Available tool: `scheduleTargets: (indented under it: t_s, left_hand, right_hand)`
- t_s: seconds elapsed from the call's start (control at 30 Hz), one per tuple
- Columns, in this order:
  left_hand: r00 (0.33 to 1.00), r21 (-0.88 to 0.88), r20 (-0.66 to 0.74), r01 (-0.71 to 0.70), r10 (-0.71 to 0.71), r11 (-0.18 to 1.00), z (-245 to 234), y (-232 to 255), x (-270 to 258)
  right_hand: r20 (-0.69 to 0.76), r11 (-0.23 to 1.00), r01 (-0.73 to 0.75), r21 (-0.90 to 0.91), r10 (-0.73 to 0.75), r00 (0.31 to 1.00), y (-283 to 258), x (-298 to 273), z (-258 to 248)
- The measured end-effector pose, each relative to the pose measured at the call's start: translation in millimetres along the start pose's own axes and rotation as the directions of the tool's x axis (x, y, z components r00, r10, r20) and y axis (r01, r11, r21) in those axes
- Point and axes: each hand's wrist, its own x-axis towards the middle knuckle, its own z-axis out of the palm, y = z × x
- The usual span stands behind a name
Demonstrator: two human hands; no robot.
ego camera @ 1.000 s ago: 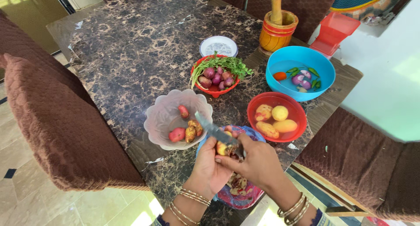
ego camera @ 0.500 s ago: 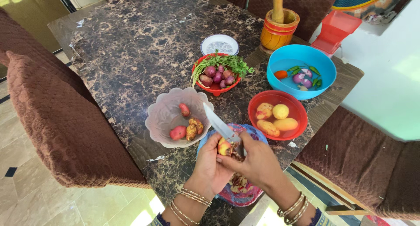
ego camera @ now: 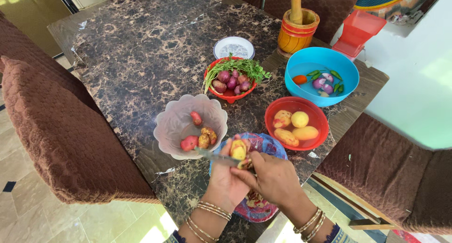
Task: The person peels potatoes by holding them by hand and cutting away the skins using a knife.
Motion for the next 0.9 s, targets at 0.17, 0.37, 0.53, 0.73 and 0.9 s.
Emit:
scheduleTargets:
  t_s: [0.17,0.37,0.53,0.73,0.9]
  left_hand:
    - [0.990,0.054,-0.133,-0.047,0.054,0.997,-16,17,9]
    - [0.933,0.040,-0.353,-0.060,0.071,0.997,-21,20,5]
    - [0.941,0.053,-0.331,-0.054,0.069,0.997,-29,16,10]
    - [0.971,0.064,-0.240,-0.001,0.016,0.998,-23,2,11]
    - [0.975,0.070,-0.217,0.064,-0.047,0.995,-13,-5,-1]
  right_hand:
    - [0.010,0.995,-0.094,0.026,0.093,0.996,3,4,-8]
    - [0.220,0.903,-0.426,0.060,0.404,0.888,25,0,0]
    - [0.275,0.810,-0.583,-0.066,0.576,0.770,23,2,4]
    - [0.239,0.893,-0.448,0.045,0.426,0.873,4,-6,7]
    - [-0.020,0.985,-0.145,-0.093,0.144,0.989,-1,-10,8]
